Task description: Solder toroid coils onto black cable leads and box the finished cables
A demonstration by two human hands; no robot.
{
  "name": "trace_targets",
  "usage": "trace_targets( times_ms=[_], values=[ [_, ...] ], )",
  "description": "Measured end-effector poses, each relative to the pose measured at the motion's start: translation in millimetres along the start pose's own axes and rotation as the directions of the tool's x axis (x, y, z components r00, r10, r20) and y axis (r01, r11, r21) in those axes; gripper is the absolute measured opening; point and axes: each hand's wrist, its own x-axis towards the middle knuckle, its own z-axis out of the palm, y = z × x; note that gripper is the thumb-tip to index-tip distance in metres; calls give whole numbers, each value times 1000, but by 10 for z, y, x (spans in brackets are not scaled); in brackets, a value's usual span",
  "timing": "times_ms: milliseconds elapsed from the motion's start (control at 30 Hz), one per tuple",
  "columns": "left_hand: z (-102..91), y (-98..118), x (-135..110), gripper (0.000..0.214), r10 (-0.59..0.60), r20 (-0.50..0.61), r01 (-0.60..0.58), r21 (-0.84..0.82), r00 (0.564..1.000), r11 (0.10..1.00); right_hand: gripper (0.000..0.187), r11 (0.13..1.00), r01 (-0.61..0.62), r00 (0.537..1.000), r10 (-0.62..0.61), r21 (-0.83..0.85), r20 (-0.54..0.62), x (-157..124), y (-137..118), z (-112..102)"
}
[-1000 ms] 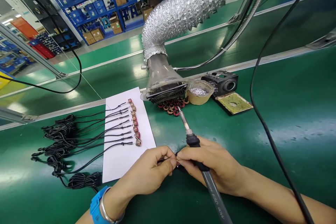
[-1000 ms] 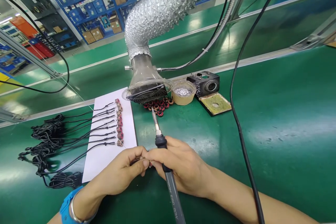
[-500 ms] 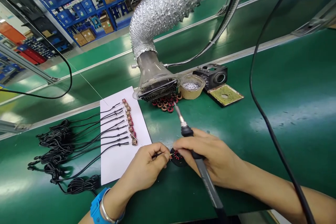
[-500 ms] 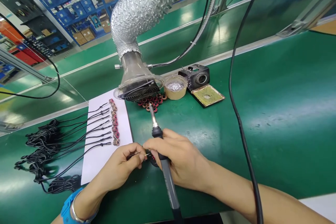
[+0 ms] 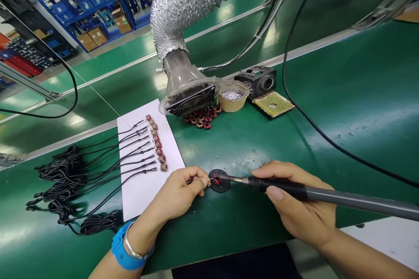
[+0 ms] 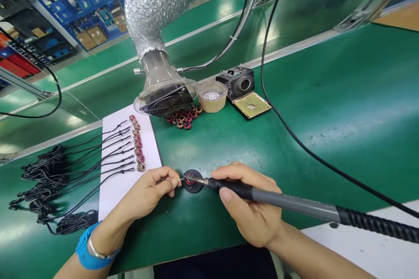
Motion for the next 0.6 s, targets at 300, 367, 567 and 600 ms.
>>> trace_targets(
  times_ms=[300, 367, 567, 600],
  values=[
    [-4, -11, -8, 18, 10, 24, -10, -29, 1000, 1000, 15, 999, 13, 1000, -13, -29, 12, -10, 17, 26],
    [-4, -12, -7, 18, 16, 28, -15, -34, 999, 999, 15, 999, 5, 1000, -5, -45, 12, -14, 14, 21],
    [-8, 7, -4, 18, 7, 38, -6, -25, 999, 1000, 15, 998, -12, 1000, 13, -63, 20, -7, -5, 16],
    [-9, 10, -6, 18, 5, 39, -4, -19, 999, 1000, 15, 998, -14, 1000, 15, -61, 22, -5, -8, 16]
  ],
)
